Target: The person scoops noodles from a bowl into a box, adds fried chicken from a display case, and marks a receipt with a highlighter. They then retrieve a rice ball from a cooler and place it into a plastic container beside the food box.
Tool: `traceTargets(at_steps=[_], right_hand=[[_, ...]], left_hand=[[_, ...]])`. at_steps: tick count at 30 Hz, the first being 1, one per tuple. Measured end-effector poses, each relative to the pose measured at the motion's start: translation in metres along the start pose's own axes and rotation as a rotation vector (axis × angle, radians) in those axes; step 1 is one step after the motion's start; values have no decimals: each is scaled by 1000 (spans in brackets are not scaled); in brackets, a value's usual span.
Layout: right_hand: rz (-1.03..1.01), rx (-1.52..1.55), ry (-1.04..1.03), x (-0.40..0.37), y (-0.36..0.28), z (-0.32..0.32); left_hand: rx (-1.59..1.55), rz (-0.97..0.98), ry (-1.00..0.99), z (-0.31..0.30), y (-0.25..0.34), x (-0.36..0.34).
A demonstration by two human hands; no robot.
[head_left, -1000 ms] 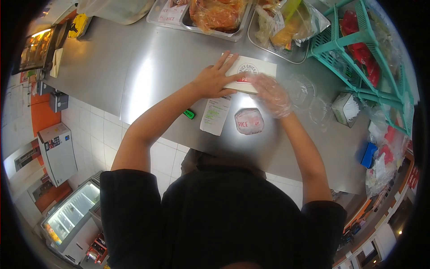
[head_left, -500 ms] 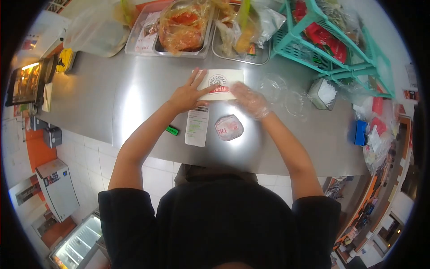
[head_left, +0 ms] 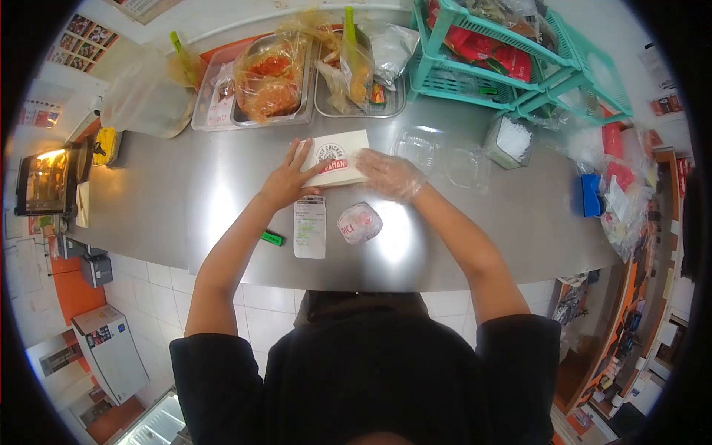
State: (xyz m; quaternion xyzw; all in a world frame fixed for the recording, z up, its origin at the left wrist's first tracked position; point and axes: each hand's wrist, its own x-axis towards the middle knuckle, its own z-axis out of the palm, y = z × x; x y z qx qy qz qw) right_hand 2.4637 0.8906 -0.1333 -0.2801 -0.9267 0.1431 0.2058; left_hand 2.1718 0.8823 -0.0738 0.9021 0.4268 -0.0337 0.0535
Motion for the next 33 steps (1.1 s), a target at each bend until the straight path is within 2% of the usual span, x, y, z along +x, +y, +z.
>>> traceTargets(at_steps=[1,3,10,12,13,15,18,19,21,23,24,25,26,27,28,29,31,32,33], right_hand=[[-5,-5,8,4,-2,-7],[-51,-305,-25,10,-8,-20],[-117,-175,139,16,3,3],[-31,-281,-157,13,-1,0],[-35,-285,-150,12,2,5],[111,-52,-188,7,7,21],[181,-8,-271,15,-17,-10],[168,-12,-265,14,-15,-5],[4,-331,-231,7,-8,11],[66,-379,-201,1,-57,-30],[14,-156,-63,-10,-76,-23],[-36,77,66,-21,-94,-15],[-32,80,61,-26,-109,-15],[31,80,-10,-29,-124,-17],[93,79,-82,-31,-135,-18],[97,80,-91,-35,-140,-7],[601,629,159,-40,-142,19],[606,634,155,-44,-144,18],[585,420,84,-52,-140,13]], left_hand=[[4,9,6,2,0,0],[10,18,11,6,-2,0],[45,9,7,3,3,-2],[56,2,-12,1,3,-1],[56,-1,-30,2,2,-1],[57,-13,-48,2,3,-1],[62,-10,-22,0,7,-3],[35,-42,-38,-1,9,-3],[19,-76,-45,1,9,-4],[71,-87,31,4,9,-6],[58,-99,155,1,18,-8],[54,-105,160,5,29,-10],[-88,-164,315,9,40,-13],[-233,-217,463,14,52,-13],[-372,-177,604,11,68,-7],[-382,-180,602,8,83,0],[-292,-139,640,5,109,15],[-383,-136,593,8,120,24],[-473,-130,552,10,130,39]])
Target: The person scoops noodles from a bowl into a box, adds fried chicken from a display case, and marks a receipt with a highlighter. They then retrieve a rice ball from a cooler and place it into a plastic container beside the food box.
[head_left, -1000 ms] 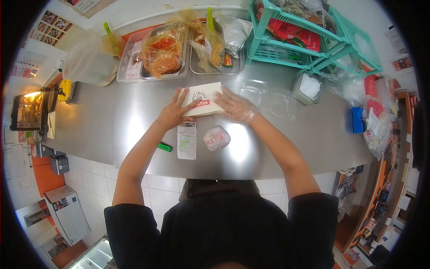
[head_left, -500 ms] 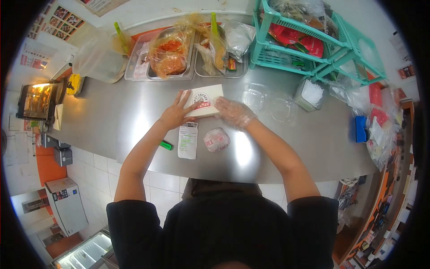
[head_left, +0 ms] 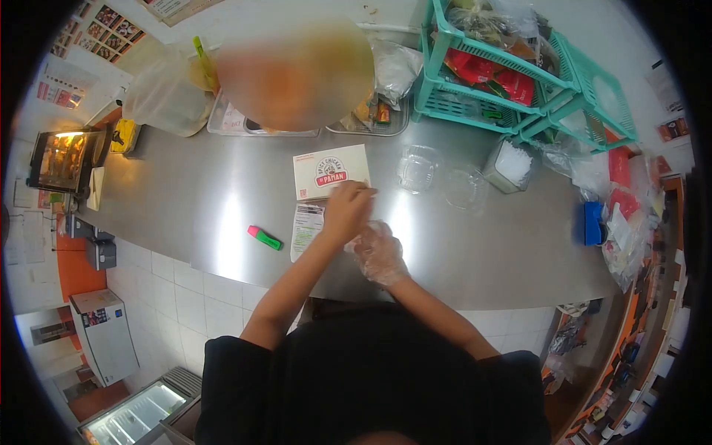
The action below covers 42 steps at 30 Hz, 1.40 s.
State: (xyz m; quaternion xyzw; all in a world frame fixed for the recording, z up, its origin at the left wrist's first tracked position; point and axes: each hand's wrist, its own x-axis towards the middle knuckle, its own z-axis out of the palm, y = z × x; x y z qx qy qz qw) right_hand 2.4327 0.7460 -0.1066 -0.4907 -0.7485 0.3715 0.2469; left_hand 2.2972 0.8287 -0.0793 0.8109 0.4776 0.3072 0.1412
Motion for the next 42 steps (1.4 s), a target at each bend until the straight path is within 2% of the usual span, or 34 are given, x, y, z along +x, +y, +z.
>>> traceTargets(at_steps=[1,2,3,4,5,6,8,9,10,12,14,15,17,18,20,22,24,26,27,29,30,32,34,36,37,38,39,40,42], right_hand=[[-30,-229,-12,-4,5,-10],[-33,-240,-14,-8,11,-20],[-104,-390,119,-16,15,-30],[-173,-536,251,-25,18,-40],[-85,-342,228,-28,15,-56],[-85,-350,226,-35,26,-57],[271,495,512,-48,49,-56],[324,856,536,-48,58,-60],[325,852,537,-39,57,-68],[-39,517,717,-12,46,-89],[-75,-64,747,19,27,-105],[-75,-62,747,31,27,-101],[136,-568,414,44,28,-93],[128,-569,416,42,29,-90],[149,-272,380,31,36,-87],[124,-350,425,4,68,-96],[196,-563,546,-13,76,-124],[304,-769,509,-19,91,-148],[299,-773,500,-22,106,-155],[478,-633,435,-25,136,-163],[462,-638,408,-30,144,-170],[651,-115,193,-43,134,-174],[537,-2,291,-60,72,-174],[630,407,346,-74,28,-166],[639,420,338,-85,19,-154],[550,433,275,-94,12,-145],[460,442,211,-99,9,-140],[467,447,204,-101,11,-136],[405,398,358,-106,17,-126]], left_hand=[[-38,-1,-5,14,9,9],[-76,-1,-7,27,17,19],[-83,-3,2,36,22,28],[58,78,2,44,27,35],[201,161,4,49,28,40],[194,161,9,58,23,41],[306,214,-89,82,11,37],[301,215,-87,89,7,32],[210,191,-152,92,5,25],[118,159,-222,95,4,11],[28,172,-238,96,5,-3],[30,171,-238,95,8,-8],[121,202,-81,91,18,-18],[126,202,-74,87,21,-23],[83,221,66,75,23,-25],[37,142,42,62,27,-32],[-12,70,18,55,31,-34],[-55,77,-9,53,31,-18],[-57,68,-4,52,35,-8],[-10,71,-34,52,44,15],[-8,41,-25,61,42,20],[-13,106,-182,78,33,19],[-185,219,-341,77,31,17],[-272,367,-274,48,60,-1],[-346,386,-378,47,74,-16],[-424,405,-476,48,88,-31],[-398,373,-347,51,97,-45],[-401,364,-352,53,95,-51],[-554,18,-477,55,90,-64]])
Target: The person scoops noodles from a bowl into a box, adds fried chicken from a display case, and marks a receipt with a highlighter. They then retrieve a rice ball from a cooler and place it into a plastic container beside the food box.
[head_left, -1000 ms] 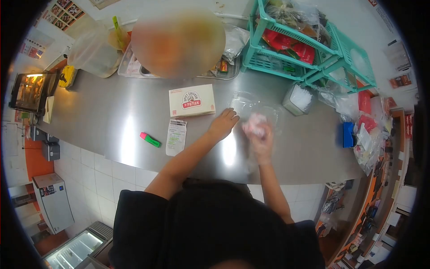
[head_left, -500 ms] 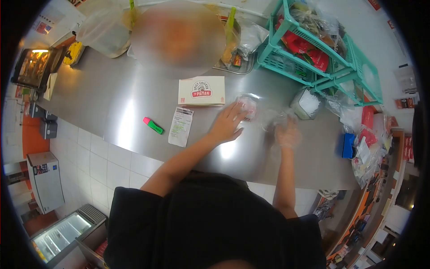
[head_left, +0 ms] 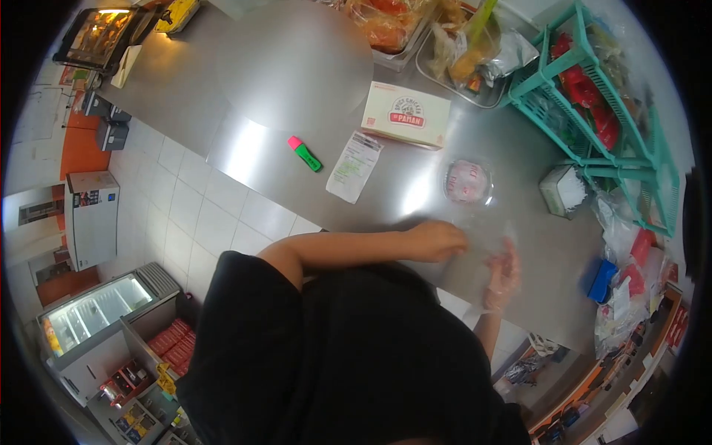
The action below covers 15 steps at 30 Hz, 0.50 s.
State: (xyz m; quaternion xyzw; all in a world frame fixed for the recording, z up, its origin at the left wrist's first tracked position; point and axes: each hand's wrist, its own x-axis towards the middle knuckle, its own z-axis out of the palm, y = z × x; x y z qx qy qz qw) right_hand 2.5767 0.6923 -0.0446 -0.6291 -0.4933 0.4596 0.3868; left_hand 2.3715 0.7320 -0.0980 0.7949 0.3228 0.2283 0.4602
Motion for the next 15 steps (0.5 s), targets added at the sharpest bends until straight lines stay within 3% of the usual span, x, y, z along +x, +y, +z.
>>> traceTargets(at_steps=[1,3,4,6,7,8,10,11,13,15], right_hand=[[19,5,-4,1,-3,2],[-200,-233,-56,16,-12,9],[-179,-221,-71,21,2,12],[109,30,-93,29,43,17],[123,36,-97,33,57,24],[212,21,-61,38,68,30],[319,-2,-27,41,75,39],[337,72,-77,35,73,47],[348,149,-120,31,74,47],[574,72,-329,31,82,34]], left_hand=[[-161,-64,127,-11,9,-3],[-325,-153,147,-26,5,-4],[-480,-226,180,-30,-2,-6],[-27,-108,559,-24,-18,-11],[483,-75,906,-23,-15,-10],[481,-84,898,-11,-26,-9],[-559,-688,770,19,-53,-12],[-964,-850,750,5,-33,-15],[-963,-877,674,2,-29,-24],[-962,-900,603,0,-29,-34]])
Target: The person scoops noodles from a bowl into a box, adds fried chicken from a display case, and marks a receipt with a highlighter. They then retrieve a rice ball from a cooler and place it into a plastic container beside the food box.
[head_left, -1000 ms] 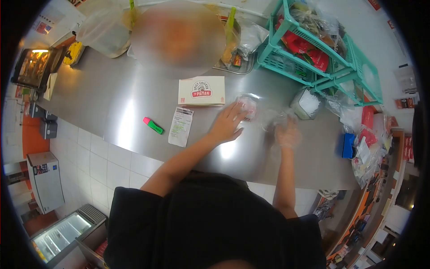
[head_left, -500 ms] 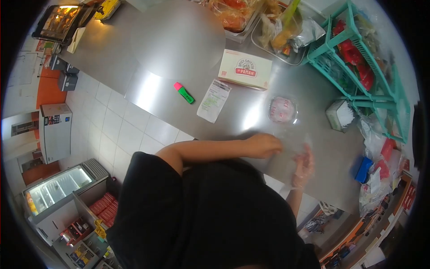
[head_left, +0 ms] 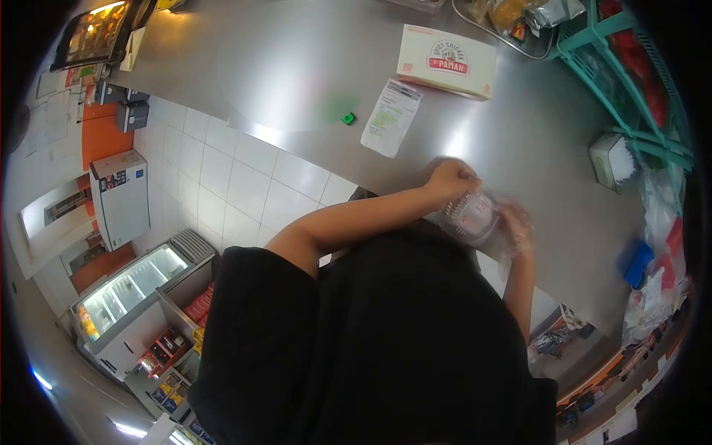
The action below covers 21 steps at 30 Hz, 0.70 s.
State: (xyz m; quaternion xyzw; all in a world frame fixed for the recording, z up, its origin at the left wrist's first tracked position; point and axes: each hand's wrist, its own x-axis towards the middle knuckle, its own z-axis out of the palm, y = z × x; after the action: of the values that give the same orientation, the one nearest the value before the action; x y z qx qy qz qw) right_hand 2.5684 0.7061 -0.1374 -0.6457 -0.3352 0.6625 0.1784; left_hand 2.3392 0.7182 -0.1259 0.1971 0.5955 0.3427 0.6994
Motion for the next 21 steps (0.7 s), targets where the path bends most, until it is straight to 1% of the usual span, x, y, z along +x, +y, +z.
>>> traceTargets(at_steps=[1,2,3,5,6,7,8,9,10,11,12,13,14,15,18,19,20,21], right_hand=[[7,2,-2,-5,0,1],[71,56,5,-13,-2,3],[132,110,14,-18,-4,3],[135,131,-23,-21,-7,1],[136,150,-61,-22,-9,-1],[133,152,-59,-25,-13,1],[112,297,-110,-29,-18,7],[91,443,-162,-32,-21,9],[86,446,-160,-31,-20,7],[104,434,-224,-28,-16,4],[123,421,-290,-26,-13,3],[120,421,-291,-26,-11,3],[116,473,-346,-26,-9,3],[112,526,-402,-27,-8,3],[159,479,-366,-23,-11,2],[156,480,-365,-19,-10,1],[188,418,-248,-11,-8,1],[216,356,-130,-4,-9,1]], left_hand=[[238,30,-77,-7,0,-1],[476,61,-156,-12,1,-1],[478,58,-157,-16,0,-1],[534,5,-230,-21,1,1],[535,7,-232,-20,1,2],[398,-71,-262,-19,4,2],[262,-149,-292,-17,6,3],[266,-147,-294,-17,7,3],[192,-199,-288,-17,8,3],[118,-250,-281,-16,9,4],[120,-247,-282,-17,5,7],[90,-307,-299,-18,4,8],[59,-368,-316,-18,3,9],[61,-367,-314,-18,1,10],[106,-368,-334,-13,22,1],[215,-300,-275,-12,27,3],[325,-228,-215,-11,31,6],[329,-222,-219,-10,28,13]])
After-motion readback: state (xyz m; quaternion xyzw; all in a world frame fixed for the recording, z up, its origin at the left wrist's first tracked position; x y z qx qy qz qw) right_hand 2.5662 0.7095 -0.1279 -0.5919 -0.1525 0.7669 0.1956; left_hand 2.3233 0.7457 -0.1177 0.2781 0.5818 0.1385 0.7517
